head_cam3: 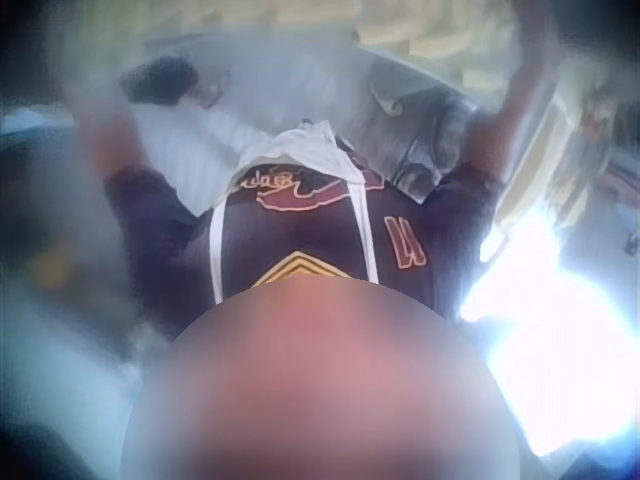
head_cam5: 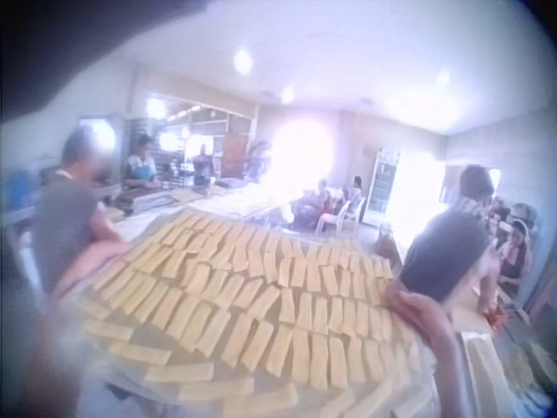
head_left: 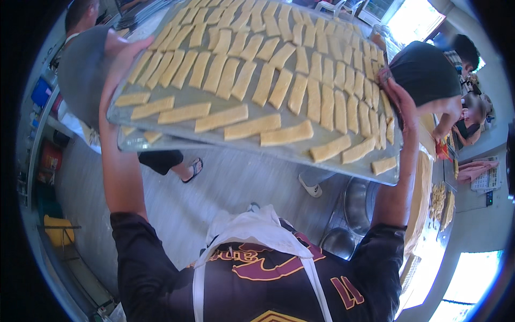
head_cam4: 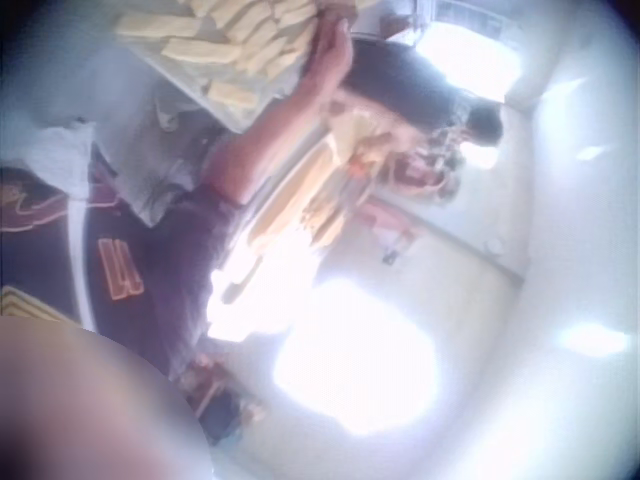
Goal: The person arranges rectangular dough pieces on a metal baking tray, then carries the tray to a large oven and places it inside. The person retrieves an empty tray from the oven and returns to the workstation.
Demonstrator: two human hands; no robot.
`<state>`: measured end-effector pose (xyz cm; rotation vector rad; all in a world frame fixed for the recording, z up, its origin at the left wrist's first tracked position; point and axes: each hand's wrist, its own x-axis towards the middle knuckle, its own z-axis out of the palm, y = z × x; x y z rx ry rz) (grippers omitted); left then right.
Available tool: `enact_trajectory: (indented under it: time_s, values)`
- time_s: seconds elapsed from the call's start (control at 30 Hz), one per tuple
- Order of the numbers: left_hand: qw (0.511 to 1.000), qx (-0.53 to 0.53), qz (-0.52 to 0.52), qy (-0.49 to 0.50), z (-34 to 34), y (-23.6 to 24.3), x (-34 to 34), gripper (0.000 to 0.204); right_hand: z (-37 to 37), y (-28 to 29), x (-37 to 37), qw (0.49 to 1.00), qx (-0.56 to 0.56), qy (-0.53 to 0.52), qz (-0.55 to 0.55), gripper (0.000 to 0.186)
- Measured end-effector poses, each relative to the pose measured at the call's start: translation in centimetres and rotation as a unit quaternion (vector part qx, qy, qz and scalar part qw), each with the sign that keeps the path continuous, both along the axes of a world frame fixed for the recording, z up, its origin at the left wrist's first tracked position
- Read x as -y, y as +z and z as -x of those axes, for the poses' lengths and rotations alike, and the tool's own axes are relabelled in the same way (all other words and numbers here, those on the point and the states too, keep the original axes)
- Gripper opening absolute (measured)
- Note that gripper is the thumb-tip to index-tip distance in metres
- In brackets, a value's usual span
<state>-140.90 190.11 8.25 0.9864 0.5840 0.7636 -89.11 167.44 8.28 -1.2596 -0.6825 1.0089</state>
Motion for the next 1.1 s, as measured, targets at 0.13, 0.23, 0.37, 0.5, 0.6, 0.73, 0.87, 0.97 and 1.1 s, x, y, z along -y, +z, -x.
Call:
enact_trajectory:
  time_s: [0.13, 0.23, 0.37, 0.5, 0.6, 0.73, 0.87, 0.97, 1.1]
  values:
    - [0.988, 0.02, -0.136, 0.068, 0.3, -2.6, 3.3, 0.033, 0.3, -2.0, 1.0, 0.999, -0.024, -0.023, 0.01, 0.041]
    - [0.975, -0.013, -0.184, 0.128, 0.6, -5.1, 3.8, 0.036, -0.2, -4.0, 2.1, 0.999, 0.015, -0.017, 0.029, 0.043]
    - [0.973, -0.012, -0.187, 0.133, 1.4, -7.3, 4.1, 0.037, 0.2, -6.5, 3.8, 0.993, 0.076, 0.074, -0.041, 0.045]
    - [0.979, -0.013, -0.172, 0.108, 1.3, -7.0, 4.8, 0.037, 1.0, -5.5, 3.6, 0.983, 0.088, 0.14, -0.074, 0.048]
    - [0.985, -0.017, -0.149, 0.083, 1.1, -6.9, 5.1, 0.038, 0.9, -5.6, 2.6, 0.995, 0.095, -0.029, 0.032, 0.048]
    - [0.994, -0.002, -0.105, 0.039, 1.8, -8.6, 4.8, 0.038, -0.1, -9.1, 2.9, 0.997, 0.075, 0.024, -0.011, 0.047]
    - [0.998, 0.002, -0.059, 0.001, 2.3, -8.5, 4.1, 0.039, -1.3, -8.9, 2.3, 0.996, 0.08, 0.028, -0.037, 0.047]
    - [0.999, 0.002, -0.006, -0.034, 0.9, -4.9, 2.6, 0.039, -2.0, -5.4, 1.1, 0.998, 0.06, 0.008, -0.012, 0.047]
    - [0.997, -0.055, 0.051, 0.029, -1.8, -0.5, 1.9, 0.041, -2.7, -2.6, 0.9, 0.991, 0.103, -0.083, 0.014, 0.045]
